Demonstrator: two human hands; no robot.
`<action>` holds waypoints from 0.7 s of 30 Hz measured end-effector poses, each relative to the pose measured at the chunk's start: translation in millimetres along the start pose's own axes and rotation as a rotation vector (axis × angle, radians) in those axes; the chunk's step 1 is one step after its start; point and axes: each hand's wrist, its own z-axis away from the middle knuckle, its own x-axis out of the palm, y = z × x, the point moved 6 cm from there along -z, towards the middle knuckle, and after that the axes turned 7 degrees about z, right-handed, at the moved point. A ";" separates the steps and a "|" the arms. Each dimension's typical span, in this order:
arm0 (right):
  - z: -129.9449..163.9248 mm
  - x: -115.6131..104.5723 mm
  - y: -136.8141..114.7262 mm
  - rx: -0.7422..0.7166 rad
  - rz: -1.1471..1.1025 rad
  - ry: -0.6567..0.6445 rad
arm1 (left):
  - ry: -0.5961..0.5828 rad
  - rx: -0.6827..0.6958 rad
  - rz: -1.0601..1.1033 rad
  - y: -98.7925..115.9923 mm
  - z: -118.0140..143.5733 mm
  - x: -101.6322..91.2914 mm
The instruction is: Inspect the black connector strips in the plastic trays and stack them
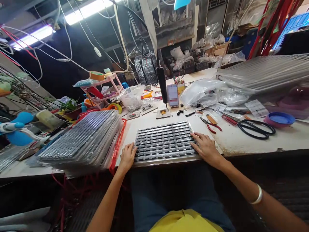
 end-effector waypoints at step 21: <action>0.1 -82.8 -25.3 0.087 -0.733 0.545 | 0.550 -0.168 1.328 15.2 21.3 -84.4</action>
